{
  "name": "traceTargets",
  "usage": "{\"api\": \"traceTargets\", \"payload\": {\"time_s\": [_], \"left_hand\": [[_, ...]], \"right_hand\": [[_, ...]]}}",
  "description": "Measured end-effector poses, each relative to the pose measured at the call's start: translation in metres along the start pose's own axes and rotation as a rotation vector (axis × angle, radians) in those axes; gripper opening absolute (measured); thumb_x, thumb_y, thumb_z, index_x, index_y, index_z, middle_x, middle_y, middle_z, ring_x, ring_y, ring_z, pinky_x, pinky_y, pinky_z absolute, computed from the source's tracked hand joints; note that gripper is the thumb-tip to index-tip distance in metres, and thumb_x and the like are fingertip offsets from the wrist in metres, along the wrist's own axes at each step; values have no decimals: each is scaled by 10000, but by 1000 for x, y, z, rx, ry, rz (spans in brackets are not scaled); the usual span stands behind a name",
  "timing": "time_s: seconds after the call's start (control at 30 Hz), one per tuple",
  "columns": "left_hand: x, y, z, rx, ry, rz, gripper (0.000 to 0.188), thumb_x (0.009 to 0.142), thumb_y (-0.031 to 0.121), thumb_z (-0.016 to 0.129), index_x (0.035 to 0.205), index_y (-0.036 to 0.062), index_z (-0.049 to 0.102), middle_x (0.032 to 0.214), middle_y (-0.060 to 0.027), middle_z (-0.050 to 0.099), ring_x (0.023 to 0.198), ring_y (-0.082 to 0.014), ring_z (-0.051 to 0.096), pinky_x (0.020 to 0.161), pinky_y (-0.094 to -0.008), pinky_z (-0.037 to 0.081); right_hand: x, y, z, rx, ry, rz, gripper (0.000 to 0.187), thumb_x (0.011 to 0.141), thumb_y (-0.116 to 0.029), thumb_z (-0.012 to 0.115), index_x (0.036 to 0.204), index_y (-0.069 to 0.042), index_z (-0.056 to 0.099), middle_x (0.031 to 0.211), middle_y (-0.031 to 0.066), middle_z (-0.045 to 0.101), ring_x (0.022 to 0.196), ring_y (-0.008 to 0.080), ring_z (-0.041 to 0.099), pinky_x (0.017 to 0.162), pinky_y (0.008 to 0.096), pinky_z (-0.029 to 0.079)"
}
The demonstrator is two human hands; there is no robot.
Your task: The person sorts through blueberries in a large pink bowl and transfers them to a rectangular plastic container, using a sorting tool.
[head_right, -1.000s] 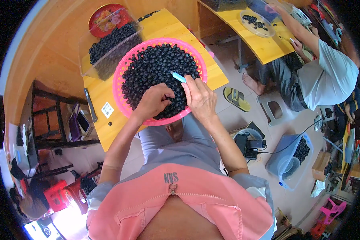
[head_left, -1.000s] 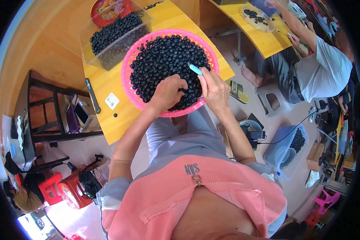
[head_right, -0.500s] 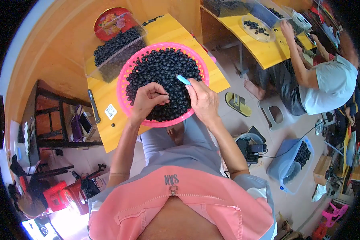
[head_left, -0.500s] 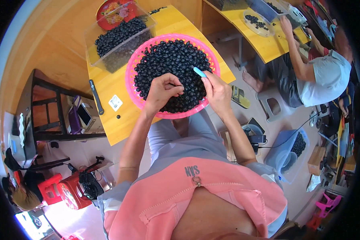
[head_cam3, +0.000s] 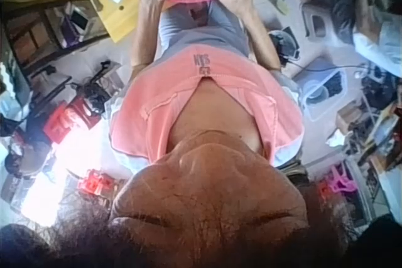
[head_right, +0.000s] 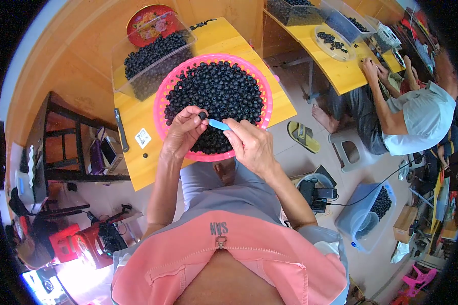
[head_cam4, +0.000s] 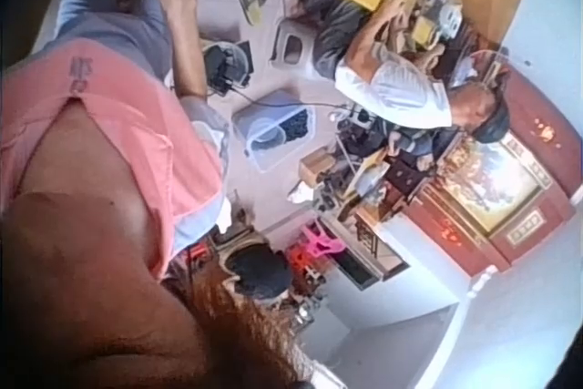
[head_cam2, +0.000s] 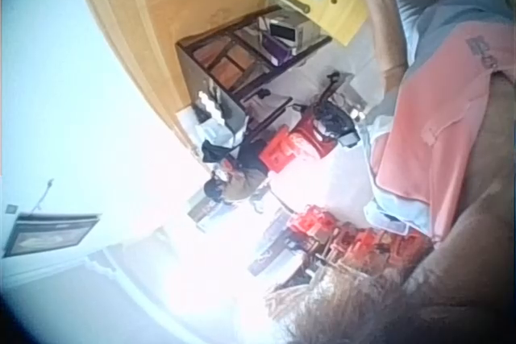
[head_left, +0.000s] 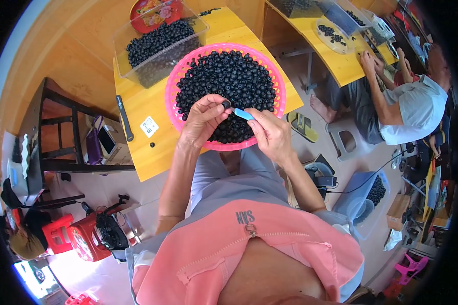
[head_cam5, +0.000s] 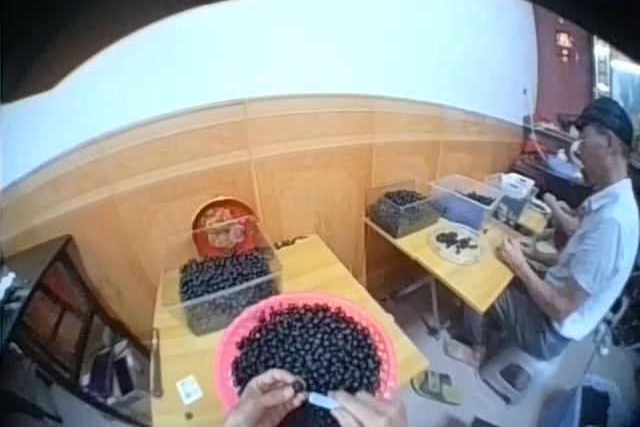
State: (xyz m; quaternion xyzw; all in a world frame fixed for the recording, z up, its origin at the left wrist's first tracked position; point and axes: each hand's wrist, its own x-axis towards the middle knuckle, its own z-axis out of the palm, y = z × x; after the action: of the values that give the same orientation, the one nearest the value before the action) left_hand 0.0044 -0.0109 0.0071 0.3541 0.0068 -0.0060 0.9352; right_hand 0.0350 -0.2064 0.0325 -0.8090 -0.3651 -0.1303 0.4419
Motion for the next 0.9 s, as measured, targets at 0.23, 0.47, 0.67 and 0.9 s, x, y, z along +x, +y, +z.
{"api": "traceTargets", "payload": {"time_s": [0.23, 0.47, 0.67, 0.9], "left_hand": [[-2, 0, 3, -28, -1, -8, 139, 804, -4, 614, 940, 21, 600, 870, -73, 629, 799, -143, 617, 724, -240, 521], [-4, 0, 4, -30, 14, -17, 139, 792, -12, 620, 927, 19, 605, 856, -72, 629, 767, -145, 623, 707, -244, 523], [-3, 2, 5, -24, 5, -19, 109, 783, -21, 620, 885, 14, 614, 858, -88, 641, 741, -147, 625, 703, -247, 525], [-7, 8, 9, -162, -30, -98, 83, 774, -44, 596, 832, 13, 609, 856, -115, 647, 666, -145, 608, 642, -257, 513]], "right_hand": [[2, -4, -1, -22, -19, -36, 207, 803, -55, 597, 1008, -35, 617, 638, 86, 529, 506, 210, 526, 462, 314, 404], [2, -3, -1, -63, -38, -58, 218, 797, -58, 608, 1014, -42, 616, 638, 81, 522, 503, 209, 522, 454, 317, 399], [3, -3, -2, -89, -23, -106, 245, 786, -70, 625, 1029, -46, 613, 631, 73, 503, 500, 209, 514, 448, 325, 397], [8, -6, -4, -114, -10, -191, 277, 767, -88, 644, 1040, -52, 614, 617, 67, 471, 491, 211, 500, 441, 323, 392]]}}
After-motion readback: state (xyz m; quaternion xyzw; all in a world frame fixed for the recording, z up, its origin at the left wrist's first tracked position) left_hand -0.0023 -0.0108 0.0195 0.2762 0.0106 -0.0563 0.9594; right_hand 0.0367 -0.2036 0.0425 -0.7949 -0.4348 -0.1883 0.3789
